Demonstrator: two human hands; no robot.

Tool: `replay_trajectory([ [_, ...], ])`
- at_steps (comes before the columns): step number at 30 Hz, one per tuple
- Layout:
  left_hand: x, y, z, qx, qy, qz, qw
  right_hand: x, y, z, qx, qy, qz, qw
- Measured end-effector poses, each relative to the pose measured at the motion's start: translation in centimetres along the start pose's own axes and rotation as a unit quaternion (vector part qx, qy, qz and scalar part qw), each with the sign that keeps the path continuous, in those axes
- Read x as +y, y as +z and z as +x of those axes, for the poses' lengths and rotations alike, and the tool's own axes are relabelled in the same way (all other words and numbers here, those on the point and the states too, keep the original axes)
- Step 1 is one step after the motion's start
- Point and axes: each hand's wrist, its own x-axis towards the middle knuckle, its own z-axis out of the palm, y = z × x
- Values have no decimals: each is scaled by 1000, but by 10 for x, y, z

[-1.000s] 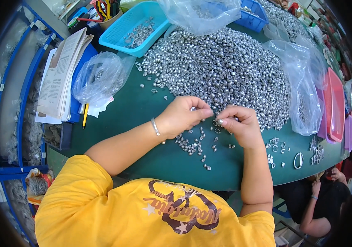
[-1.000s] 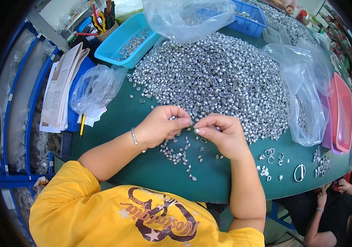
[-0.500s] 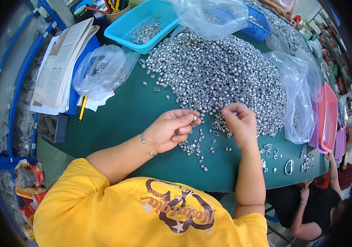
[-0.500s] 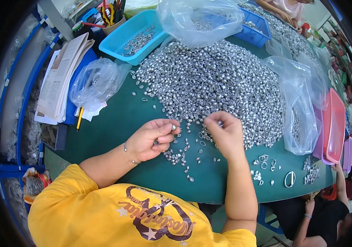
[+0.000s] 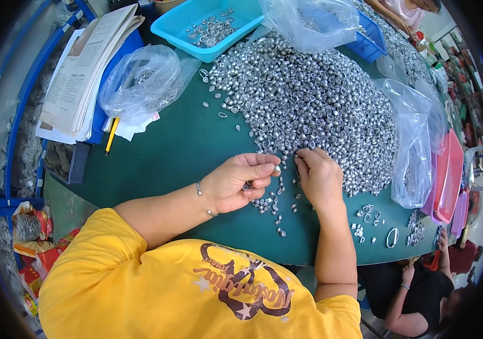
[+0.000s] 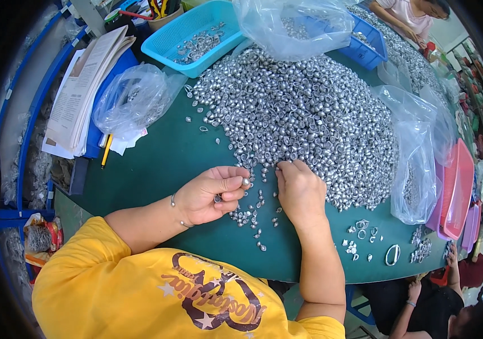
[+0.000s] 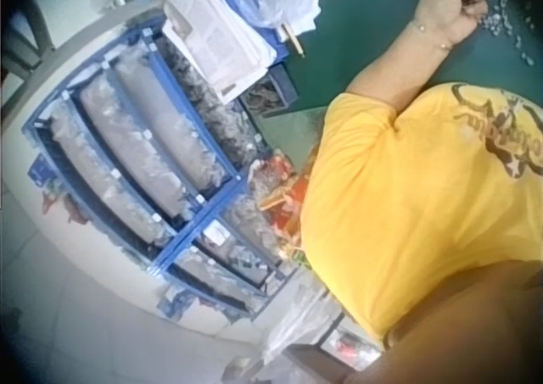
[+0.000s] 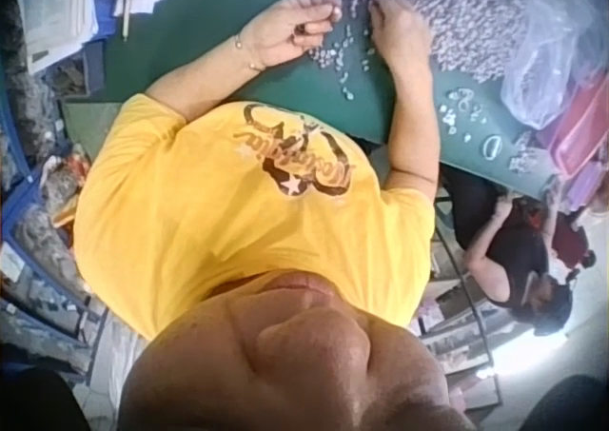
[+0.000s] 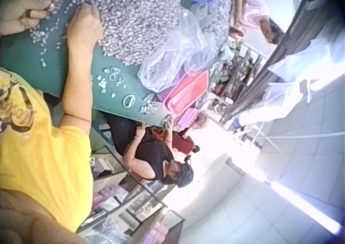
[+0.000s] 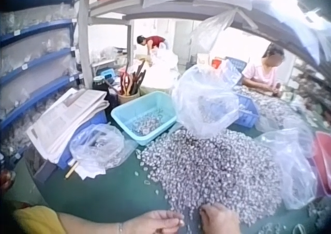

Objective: The person sorts through a pile of small metal parts on a table, picking them up by hand and moving them into different groups or containers.

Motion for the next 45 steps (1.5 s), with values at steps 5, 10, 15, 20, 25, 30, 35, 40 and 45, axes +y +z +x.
replay_trajectory([
  [5, 1, 1, -2, -10, -11, -20, 1000, -2, -11, -2, -30, 62, 301, 951],
  [10, 0, 3, -2, -24, -26, -41, 999, 0, -15, -6, -38, 27, 423, 905],
  [15, 1, -1, -2, -44, -40, -49, 997, -5, -16, -7, -57, 2, 471, 881],
  [20, -1, 1, -2, -40, -38, -44, 997, -7, -13, -11, -73, 54, 589, 803],
  [25, -4, 0, -1, -55, -50, -76, 994, 3, -11, -11, -114, 149, 782, 595],
  [30, -4, 0, -2, -66, -57, -87, 992, 10, -16, -6, -79, 208, 848, 481],
  [35, -1, 3, -2, -73, -72, -103, 989, 14, -14, -6, -60, 172, 801, 570],
  [40, 0, 2, -1, -59, -62, -86, 993, -1, 0, 2, 26, -43, 169, 984],
  [45, 0, 6, -3, -54, -63, -94, 992, -9, -2, 0, -47, -63, 22, 997],
])
